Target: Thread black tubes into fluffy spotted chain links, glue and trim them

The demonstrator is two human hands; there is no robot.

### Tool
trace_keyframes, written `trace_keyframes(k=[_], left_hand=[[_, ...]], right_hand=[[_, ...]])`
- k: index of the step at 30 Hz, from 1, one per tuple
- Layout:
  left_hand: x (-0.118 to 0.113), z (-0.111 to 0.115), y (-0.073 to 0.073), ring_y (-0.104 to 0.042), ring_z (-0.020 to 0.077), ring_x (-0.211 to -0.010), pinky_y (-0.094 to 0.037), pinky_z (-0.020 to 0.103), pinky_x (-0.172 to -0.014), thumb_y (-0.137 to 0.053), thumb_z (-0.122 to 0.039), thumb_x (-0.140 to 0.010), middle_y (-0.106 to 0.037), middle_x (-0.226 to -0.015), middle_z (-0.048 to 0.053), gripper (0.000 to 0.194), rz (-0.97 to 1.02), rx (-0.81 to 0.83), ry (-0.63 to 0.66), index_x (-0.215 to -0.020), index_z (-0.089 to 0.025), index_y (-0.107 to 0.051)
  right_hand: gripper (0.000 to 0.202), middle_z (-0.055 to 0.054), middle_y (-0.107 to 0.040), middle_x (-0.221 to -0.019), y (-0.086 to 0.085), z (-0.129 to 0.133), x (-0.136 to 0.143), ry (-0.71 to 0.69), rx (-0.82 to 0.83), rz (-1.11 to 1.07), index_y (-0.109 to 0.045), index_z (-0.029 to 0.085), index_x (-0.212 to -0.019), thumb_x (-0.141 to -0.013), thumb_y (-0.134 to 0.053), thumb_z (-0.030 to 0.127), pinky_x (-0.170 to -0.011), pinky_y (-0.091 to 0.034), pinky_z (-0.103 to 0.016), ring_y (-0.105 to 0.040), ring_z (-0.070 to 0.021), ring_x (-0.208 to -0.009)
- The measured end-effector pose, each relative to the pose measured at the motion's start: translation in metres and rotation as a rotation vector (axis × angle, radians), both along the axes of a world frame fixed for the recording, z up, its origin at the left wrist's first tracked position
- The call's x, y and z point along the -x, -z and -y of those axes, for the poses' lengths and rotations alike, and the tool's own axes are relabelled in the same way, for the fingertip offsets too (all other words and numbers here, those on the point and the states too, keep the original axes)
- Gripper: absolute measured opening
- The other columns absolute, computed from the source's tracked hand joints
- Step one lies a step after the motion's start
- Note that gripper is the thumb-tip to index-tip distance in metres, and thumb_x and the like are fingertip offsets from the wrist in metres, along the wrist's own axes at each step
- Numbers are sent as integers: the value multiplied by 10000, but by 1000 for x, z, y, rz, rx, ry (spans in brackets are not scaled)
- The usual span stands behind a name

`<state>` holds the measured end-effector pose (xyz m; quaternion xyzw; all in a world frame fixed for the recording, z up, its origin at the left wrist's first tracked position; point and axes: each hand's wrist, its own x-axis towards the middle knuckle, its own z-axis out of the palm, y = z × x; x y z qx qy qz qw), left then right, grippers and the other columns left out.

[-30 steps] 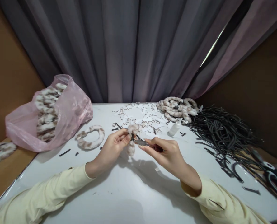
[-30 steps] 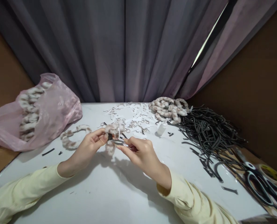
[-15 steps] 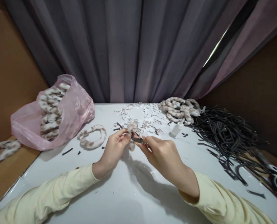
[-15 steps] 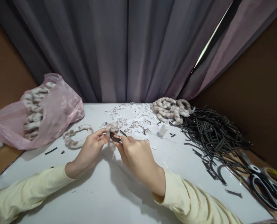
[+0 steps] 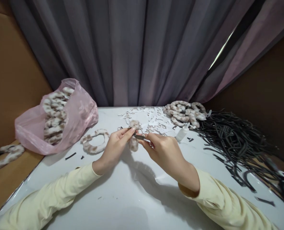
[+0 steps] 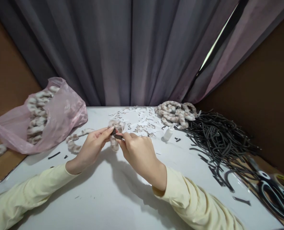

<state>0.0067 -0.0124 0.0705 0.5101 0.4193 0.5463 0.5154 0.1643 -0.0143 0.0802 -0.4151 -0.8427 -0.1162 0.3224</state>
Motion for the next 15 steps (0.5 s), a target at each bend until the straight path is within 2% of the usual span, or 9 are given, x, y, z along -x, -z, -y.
trace_keyframes(k=[4,8,11,15], left_hand=[[1,-3,3,-556,129,-669,-419,222,-645,-628,-426,-766,-625,-663,4,277,12,-42,-75,-774,-155,-686],[1,-6,10,-572,147,-722,-425,252,-719,-634,-438,-758,-662,-736,34,313,136,-34,-85,-817,-141,-712],[-1,-7,14,-566,146,-714,-419,253,-704,-688,-432,-703,-667,-723,37,303,221,9,-103,-750,-134,-720],[-3,-9,17,-530,117,-642,-401,227,-629,-740,-400,-643,-642,-660,17,273,304,56,-157,-705,-135,-712]], right_hand=[[190,34,-492,-464,-1,0,3,-11,25,-49,-562,147,-670,-827,-589,251,-439,-178,-224,-384,-83,-384],[217,37,-483,-458,1,-4,8,4,152,-82,-545,151,-665,-837,-588,276,-441,-182,-219,-365,-80,-391],[228,25,-514,-473,4,-5,14,47,207,-59,-550,154,-689,-855,-564,310,-448,-182,-225,-409,-94,-407],[218,-18,-603,-564,10,-4,24,125,143,35,-569,146,-738,-877,-518,306,-450,-144,-244,-489,-123,-428]])
